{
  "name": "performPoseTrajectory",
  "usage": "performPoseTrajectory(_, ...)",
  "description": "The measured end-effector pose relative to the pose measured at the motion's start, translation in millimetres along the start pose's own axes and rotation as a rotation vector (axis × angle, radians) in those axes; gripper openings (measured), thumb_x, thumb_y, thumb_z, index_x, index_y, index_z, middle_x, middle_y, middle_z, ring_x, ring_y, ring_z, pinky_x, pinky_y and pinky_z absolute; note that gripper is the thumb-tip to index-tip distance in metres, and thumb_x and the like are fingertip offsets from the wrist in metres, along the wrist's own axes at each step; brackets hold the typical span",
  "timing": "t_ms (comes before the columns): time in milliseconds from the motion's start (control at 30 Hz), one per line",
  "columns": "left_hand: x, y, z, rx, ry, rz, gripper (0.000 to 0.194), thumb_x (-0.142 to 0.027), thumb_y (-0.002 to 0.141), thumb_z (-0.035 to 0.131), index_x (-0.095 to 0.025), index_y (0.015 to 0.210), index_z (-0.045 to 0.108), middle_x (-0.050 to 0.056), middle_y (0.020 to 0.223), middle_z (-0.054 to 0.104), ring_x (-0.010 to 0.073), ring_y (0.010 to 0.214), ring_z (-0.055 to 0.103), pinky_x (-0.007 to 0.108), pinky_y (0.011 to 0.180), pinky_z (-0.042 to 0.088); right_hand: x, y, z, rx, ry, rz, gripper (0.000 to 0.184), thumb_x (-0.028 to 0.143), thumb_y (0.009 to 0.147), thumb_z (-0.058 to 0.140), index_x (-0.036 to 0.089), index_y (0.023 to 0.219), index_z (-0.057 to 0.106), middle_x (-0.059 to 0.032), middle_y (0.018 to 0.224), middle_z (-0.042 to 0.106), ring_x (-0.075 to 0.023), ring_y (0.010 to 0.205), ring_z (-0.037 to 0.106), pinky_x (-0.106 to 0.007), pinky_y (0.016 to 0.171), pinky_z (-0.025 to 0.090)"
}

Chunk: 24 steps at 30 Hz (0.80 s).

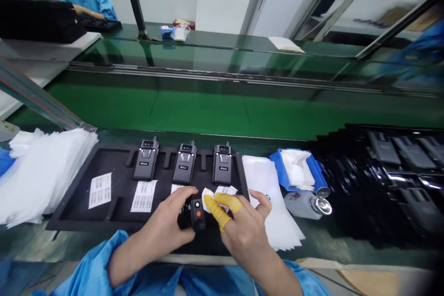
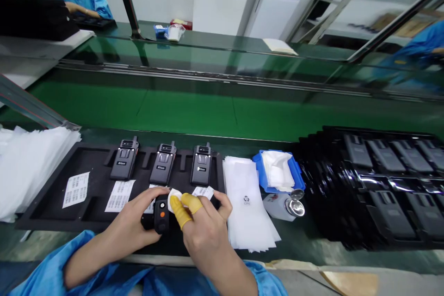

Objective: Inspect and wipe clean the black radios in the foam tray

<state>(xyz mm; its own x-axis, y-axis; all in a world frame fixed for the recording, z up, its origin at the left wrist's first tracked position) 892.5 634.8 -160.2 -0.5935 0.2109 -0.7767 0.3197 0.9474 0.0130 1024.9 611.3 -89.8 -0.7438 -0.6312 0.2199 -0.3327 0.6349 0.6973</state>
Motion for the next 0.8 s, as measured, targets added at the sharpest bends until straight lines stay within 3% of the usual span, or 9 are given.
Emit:
performPoseTrajectory(100,-0.2,-0.2,0.1,0.013,-0.001,0.004,0.066,-0.005,0.058,0.056,-0.022,0.121,0.046,0.009,0.124,0.058,0.0253,0.117,0.054,0.041,0.101,0.044,-1.1,2.9,-4.0,-0.029,0.008,0.008,0.028,0.004,0.086,0.045,0.021,0.089,0.067,-0.0005,0.085,0.066,-0.0109,0.074,0.054,-0.039,0.09,0.025)
performPoseTrajectory(300,-3.3,-1.8,0.0,-0.005,0.047,0.057,0.064,-0.004,0.058,0.053,-0.02,0.119,0.046,0.009,0.123,0.058,0.0232,0.116,0.055,0.038,0.101,0.045,15.3,1.7,8.2,0.022,0.063,-0.039,0.029,0.01,0.09,0.041,0.021,0.098,0.067,0.0002,0.087,0.068,-0.0137,0.081,0.055,-0.041,0.093,0.024)
performPoseTrajectory(467,-4.3,-2.4,4.5,-0.021,0.063,0.089,0.065,-0.005,0.059,0.056,-0.018,0.122,0.045,0.011,0.125,0.057,0.0246,0.117,0.055,0.038,0.101,0.045,9.4,-7.3,4.7,-0.024,0.016,0.024,0.028,0.005,0.085,0.043,0.02,0.079,0.066,-0.0018,0.085,0.066,-0.0128,0.075,0.054,-0.041,0.091,0.027)
performPoseTrajectory(633,-5.6,-1.6,2.4,-0.026,0.064,0.076,0.065,-0.004,0.058,0.055,-0.019,0.121,0.046,0.01,0.124,0.058,0.024,0.116,0.055,0.038,0.101,0.045,0.2,-11.5,0.4,-0.024,-0.016,0.066,0.027,0.003,0.083,0.044,0.018,0.074,0.064,-0.0025,0.084,0.065,-0.0127,0.075,0.055,-0.041,0.09,0.027)
performPoseTrajectory(800,-4.9,-4.0,-2.1,-0.033,0.09,0.063,0.063,-0.007,0.059,0.054,-0.019,0.12,0.047,0.01,0.124,0.058,0.0227,0.117,0.055,0.036,0.101,0.045,-14.7,-18.6,2.0,-0.094,0.045,0.112,0.032,0.002,0.081,0.05,0.022,0.098,0.068,-0.0022,0.089,0.065,-0.0118,0.077,0.055,-0.039,0.09,0.026)
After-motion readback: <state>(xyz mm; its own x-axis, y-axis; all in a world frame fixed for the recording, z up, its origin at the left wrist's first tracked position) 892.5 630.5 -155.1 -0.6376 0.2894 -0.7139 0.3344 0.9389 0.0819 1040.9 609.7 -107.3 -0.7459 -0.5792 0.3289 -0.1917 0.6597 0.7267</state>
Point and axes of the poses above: each hand's wrist, its own y-axis towards the middle knuckle, its own z-axis out of the palm, x = y × z, the point moved 9 cm from there along y, towards the middle knuckle
